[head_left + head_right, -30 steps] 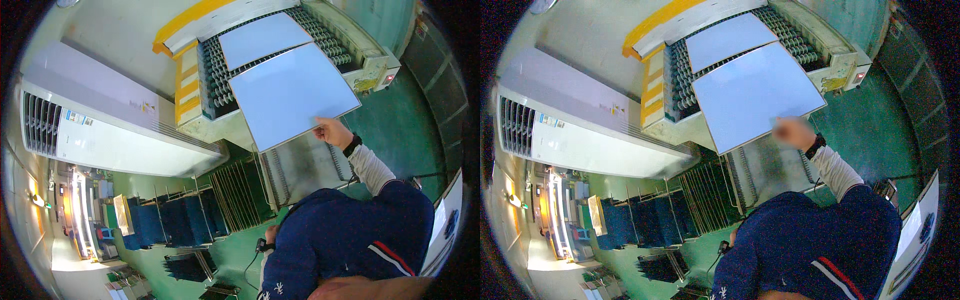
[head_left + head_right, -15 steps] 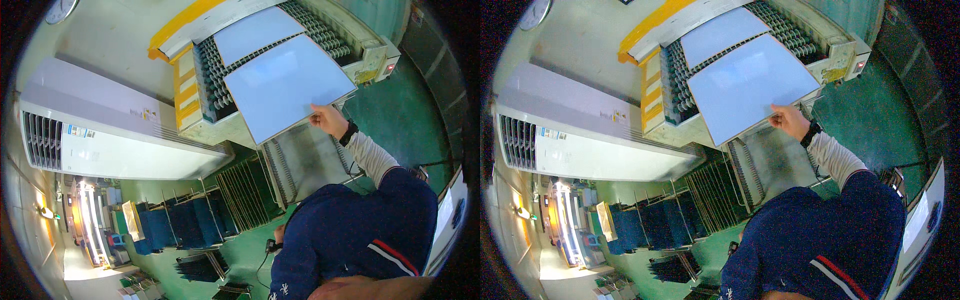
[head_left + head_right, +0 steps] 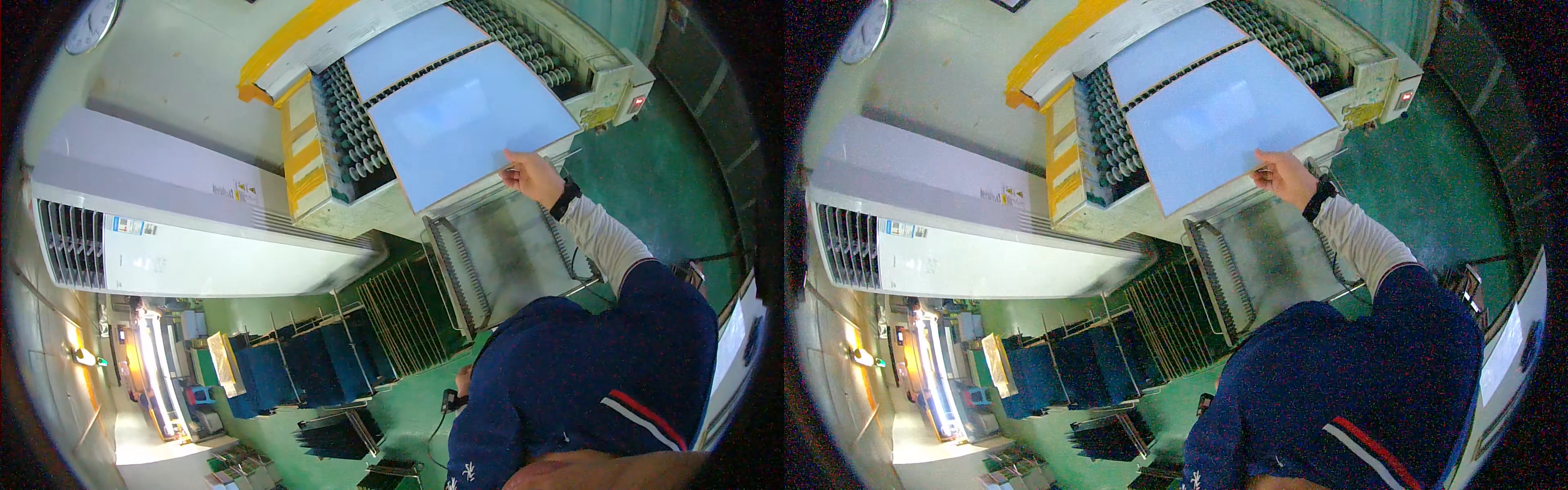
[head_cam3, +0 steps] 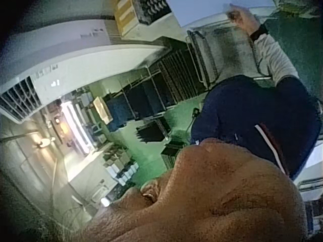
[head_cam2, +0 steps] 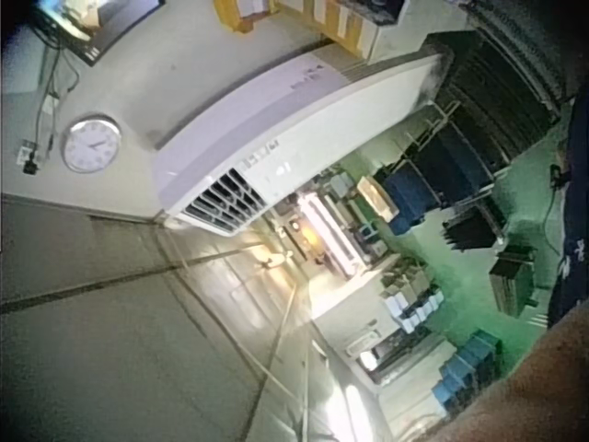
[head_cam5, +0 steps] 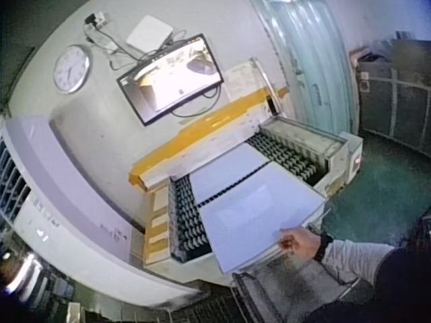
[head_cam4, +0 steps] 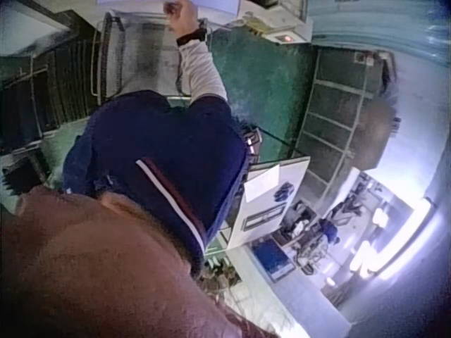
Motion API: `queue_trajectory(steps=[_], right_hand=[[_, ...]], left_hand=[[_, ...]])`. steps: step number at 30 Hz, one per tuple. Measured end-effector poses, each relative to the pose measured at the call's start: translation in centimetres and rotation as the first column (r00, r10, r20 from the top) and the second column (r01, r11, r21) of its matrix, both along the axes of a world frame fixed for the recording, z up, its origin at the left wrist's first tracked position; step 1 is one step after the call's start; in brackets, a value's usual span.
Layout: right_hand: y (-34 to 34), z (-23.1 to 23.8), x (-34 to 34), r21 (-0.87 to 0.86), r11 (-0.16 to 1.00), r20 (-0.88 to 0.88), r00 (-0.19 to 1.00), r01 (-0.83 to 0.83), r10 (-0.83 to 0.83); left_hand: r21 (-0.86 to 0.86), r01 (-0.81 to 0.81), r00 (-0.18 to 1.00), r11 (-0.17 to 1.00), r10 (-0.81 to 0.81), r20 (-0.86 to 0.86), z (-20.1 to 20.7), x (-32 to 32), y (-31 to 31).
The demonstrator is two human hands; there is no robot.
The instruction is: Handling and organizing metal sheets or PCB panels into a processing rack.
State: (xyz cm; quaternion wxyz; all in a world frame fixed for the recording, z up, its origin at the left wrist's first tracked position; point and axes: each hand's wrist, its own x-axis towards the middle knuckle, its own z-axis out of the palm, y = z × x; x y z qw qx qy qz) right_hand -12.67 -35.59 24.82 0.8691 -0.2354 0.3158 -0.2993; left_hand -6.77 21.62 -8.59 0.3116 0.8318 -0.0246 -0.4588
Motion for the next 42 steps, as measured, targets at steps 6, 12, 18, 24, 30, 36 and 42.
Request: queue_trajectory(steps=[6, 12, 18, 24, 30, 36, 42], right_hand=[[-0.9, -1.2, 1.4, -0.006, 0.999, 0.056, 0.998, -0.040, 0.041], [-1.4, -0.7, 1.9, -0.004, 1.000, 0.058, 0.998, 0.004, -0.004], [-3.0, -1.9, 2.9, 0.012, 0.999, 0.057, 0.998, -0.039, 0.038], [-5.4, -3.4, 2.6, 0.055, 0.998, 0.080, 0.997, -0.012, 0.008], [-3.1, -2.2, 1.1, -0.101, 0.961, -0.149, 0.959, -0.257, 0.240], [0.7, -13.9, -9.7, -0.514, 0.402, -0.710, 0.638, -0.758, 0.296], [9.2, -26.8, -25.1, -0.428, -0.499, -0.902, 0.387, -0.753, 0.190]], left_hand=[[-0.070, -0.046, 0.999, 0.996, 0.044, -0.029, -2.6, -0.1, 2.2], [0.008, 0.309, 0.913, 0.951, -0.299, 0.278, -0.1, -0.1, 1.2], [0.266, 0.538, 0.748, 0.800, -0.598, 0.287, 4.2, 2.9, -2.0], [-0.227, 0.415, 0.893, 0.881, -0.346, 0.288, 5.4, 7.1, -5.0], [-0.296, -0.032, 0.992, 0.955, -0.005, -0.122, 13.5, 9.2, -12.4], [-0.292, 0.160, 0.959, 0.943, -0.078, 0.274, 11.7, 10.7, -15.6], [-0.103, 0.344, 0.849, 0.933, -0.263, 0.458, 12.4, 11.0, -19.1]])
